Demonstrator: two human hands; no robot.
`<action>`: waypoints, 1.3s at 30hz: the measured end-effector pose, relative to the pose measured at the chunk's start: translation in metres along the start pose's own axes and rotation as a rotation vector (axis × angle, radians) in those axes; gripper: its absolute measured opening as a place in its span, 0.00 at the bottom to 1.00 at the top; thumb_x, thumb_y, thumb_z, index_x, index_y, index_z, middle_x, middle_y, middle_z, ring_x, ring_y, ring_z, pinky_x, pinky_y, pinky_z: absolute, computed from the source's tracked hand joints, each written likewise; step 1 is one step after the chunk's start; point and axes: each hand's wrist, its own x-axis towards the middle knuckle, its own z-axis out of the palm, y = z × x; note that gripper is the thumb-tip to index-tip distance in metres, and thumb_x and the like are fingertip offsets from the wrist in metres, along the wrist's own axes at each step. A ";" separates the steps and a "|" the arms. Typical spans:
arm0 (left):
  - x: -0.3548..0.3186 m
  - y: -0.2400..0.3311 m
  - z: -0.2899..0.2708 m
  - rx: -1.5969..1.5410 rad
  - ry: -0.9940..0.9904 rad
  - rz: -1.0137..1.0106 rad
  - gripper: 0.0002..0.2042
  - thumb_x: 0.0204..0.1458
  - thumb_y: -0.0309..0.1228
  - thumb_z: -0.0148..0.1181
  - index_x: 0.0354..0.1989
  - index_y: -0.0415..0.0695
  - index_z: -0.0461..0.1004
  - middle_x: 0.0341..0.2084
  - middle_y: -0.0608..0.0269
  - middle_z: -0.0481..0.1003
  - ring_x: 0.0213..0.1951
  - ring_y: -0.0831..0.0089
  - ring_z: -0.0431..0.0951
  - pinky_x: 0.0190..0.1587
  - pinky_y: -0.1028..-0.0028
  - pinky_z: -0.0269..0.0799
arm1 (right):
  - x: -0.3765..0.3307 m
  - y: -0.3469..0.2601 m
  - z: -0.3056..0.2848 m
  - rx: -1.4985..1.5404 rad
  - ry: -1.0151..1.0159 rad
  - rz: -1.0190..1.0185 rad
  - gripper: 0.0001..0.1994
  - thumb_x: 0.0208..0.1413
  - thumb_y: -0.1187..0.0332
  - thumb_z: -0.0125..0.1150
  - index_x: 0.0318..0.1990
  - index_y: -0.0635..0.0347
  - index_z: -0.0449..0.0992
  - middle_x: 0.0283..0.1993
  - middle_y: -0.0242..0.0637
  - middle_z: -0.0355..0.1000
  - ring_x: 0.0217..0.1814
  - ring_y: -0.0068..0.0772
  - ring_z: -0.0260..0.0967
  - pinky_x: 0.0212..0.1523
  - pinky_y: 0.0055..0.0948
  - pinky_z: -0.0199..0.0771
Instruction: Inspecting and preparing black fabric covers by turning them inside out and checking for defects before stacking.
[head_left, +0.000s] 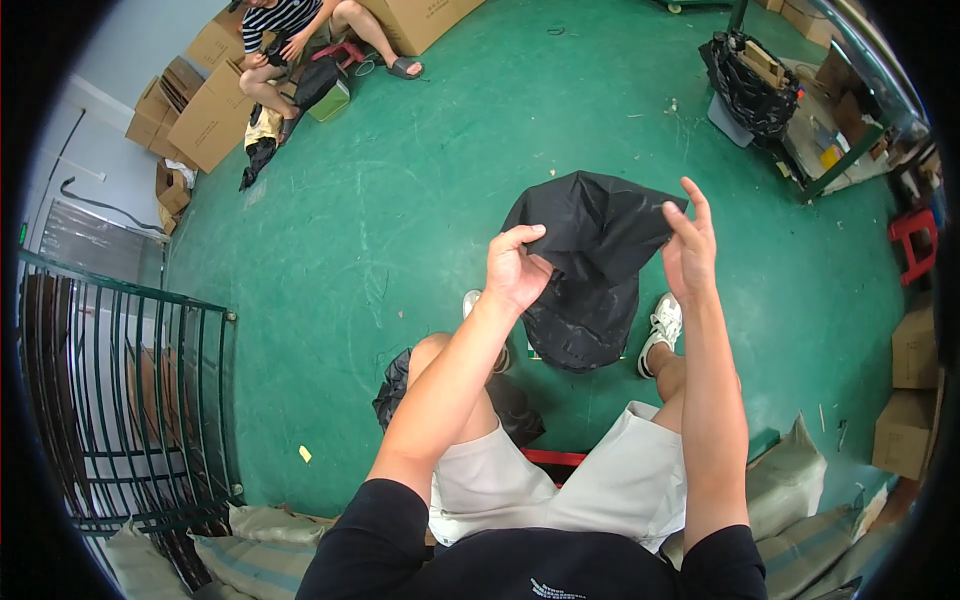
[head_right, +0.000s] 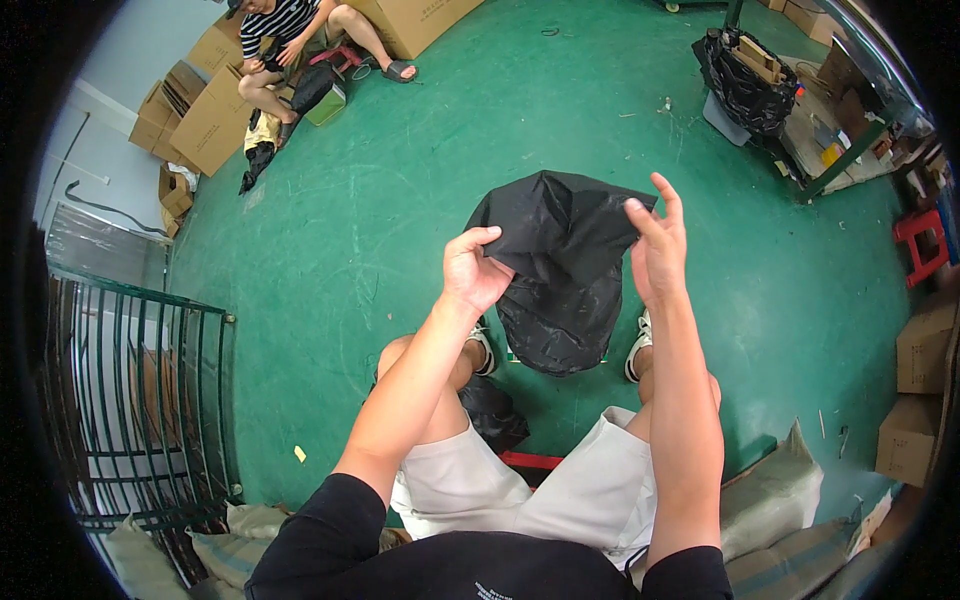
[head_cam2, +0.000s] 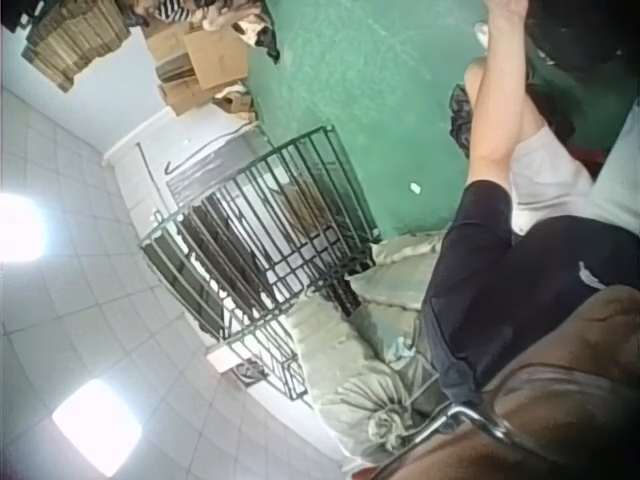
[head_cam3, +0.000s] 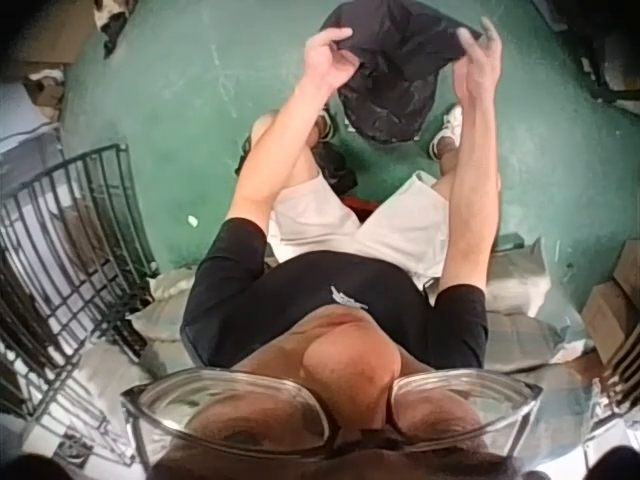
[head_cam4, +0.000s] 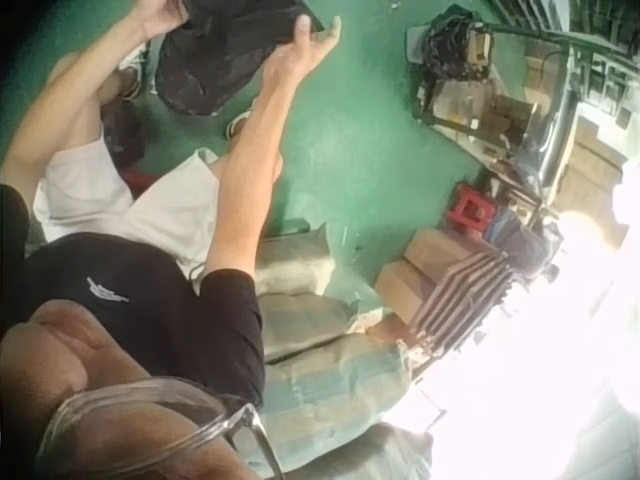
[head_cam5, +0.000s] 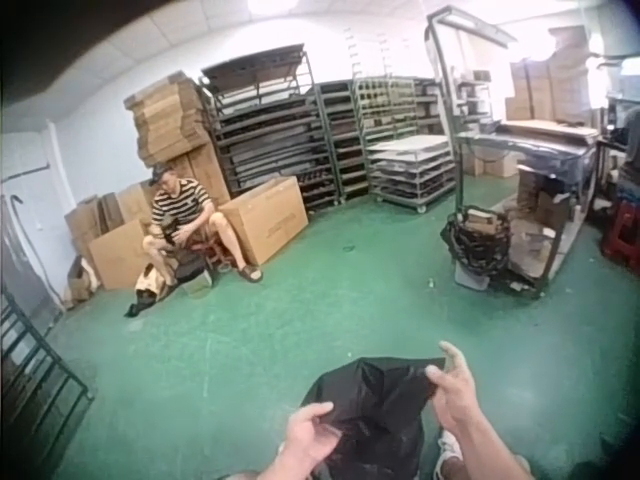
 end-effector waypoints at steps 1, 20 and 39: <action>0.003 -0.001 -0.005 -0.007 0.003 0.002 0.17 0.49 0.26 0.54 0.48 0.33 0.73 0.47 0.52 0.78 0.49 0.59 0.78 0.58 0.59 0.68 | -0.002 0.003 0.002 0.013 -0.051 0.000 0.27 0.58 0.80 0.57 0.65 0.56 0.61 0.49 0.40 0.72 0.53 0.31 0.71 0.55 0.34 0.73; 0.127 0.115 0.066 0.313 -0.057 0.046 0.16 0.54 0.34 0.57 0.45 0.33 0.75 0.44 0.50 0.79 0.44 0.56 0.80 0.53 0.58 0.74 | 0.126 -0.013 0.077 -0.151 -0.207 -0.153 0.21 0.52 0.84 0.57 0.56 0.64 0.73 0.45 0.39 0.74 0.41 0.27 0.73 0.40 0.28 0.75; 0.048 -0.106 -0.222 0.456 0.807 -0.011 0.39 0.50 0.33 0.71 0.67 0.34 0.55 0.50 0.51 0.74 0.43 0.63 0.77 0.42 0.64 0.74 | -0.009 0.229 -0.121 -0.754 0.675 0.322 0.26 0.50 0.75 0.60 0.59 0.65 0.65 0.55 0.51 0.70 0.59 0.47 0.68 0.60 0.35 0.64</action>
